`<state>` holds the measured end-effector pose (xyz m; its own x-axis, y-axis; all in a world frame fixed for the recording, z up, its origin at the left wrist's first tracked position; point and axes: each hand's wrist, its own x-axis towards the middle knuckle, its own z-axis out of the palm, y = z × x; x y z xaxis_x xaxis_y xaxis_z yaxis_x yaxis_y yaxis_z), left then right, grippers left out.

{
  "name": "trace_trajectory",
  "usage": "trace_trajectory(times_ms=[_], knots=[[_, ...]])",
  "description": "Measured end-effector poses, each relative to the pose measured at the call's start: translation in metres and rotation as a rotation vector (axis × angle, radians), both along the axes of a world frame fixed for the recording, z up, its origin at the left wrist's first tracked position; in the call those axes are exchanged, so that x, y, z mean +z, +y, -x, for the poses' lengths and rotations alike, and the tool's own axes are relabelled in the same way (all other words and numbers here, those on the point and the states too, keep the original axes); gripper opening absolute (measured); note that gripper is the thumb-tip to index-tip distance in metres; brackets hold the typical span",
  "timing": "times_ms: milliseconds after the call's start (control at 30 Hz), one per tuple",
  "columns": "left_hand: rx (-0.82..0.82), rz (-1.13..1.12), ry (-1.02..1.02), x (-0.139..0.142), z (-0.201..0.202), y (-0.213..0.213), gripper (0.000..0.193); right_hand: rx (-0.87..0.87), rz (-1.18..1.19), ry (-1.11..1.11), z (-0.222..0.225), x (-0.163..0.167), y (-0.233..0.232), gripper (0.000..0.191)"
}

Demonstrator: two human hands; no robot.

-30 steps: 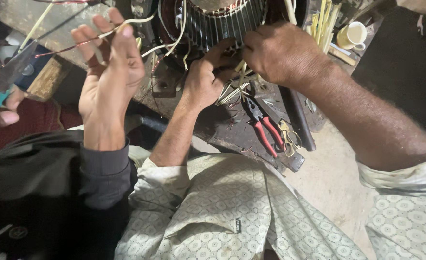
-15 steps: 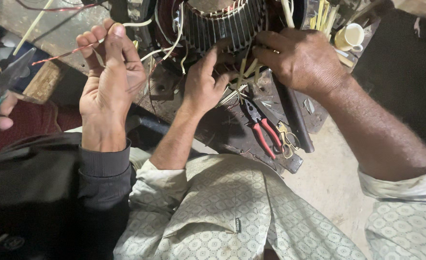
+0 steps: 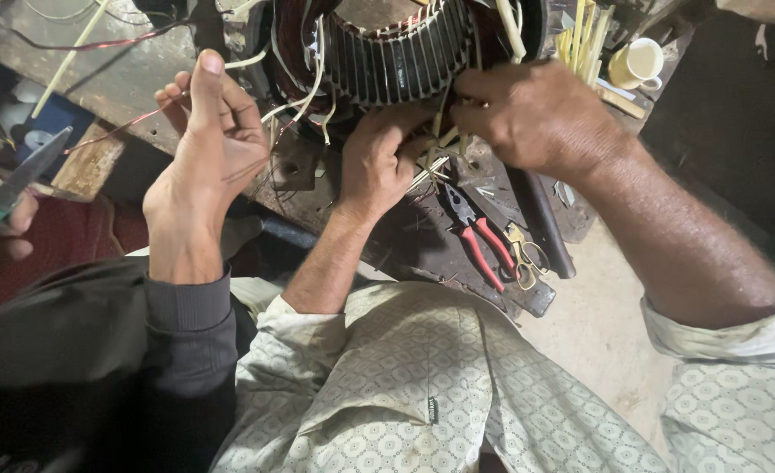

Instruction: The person works on a motor stator, stripping insulation from copper wires, cutting them with pliers, and inserting them into slots. A second person assists by holding and arranging wires. The work continues with repeated cutting, stripping, and insertion of wires into the stator.

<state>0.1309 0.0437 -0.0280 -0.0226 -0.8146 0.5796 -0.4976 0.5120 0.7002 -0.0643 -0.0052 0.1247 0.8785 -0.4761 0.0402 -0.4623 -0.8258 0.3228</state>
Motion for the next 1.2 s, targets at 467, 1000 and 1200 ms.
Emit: trace_trajectory(times_ms=[467,1000,1200], knots=[[-0.122,-0.032,0.215,-0.001,-0.003,-0.005,0.019,0.108,0.102,-0.402,0.007,0.004,0.007,0.013],[-0.094,-0.055,0.293,-0.022,-0.013,0.003,0.041,-0.599,-0.725,-1.039,0.082,-0.142,0.06,0.003],[0.102,0.137,-0.146,-0.017,0.028,0.04,0.044,-0.437,-0.787,-1.17,0.072,-0.154,0.069,0.005]])
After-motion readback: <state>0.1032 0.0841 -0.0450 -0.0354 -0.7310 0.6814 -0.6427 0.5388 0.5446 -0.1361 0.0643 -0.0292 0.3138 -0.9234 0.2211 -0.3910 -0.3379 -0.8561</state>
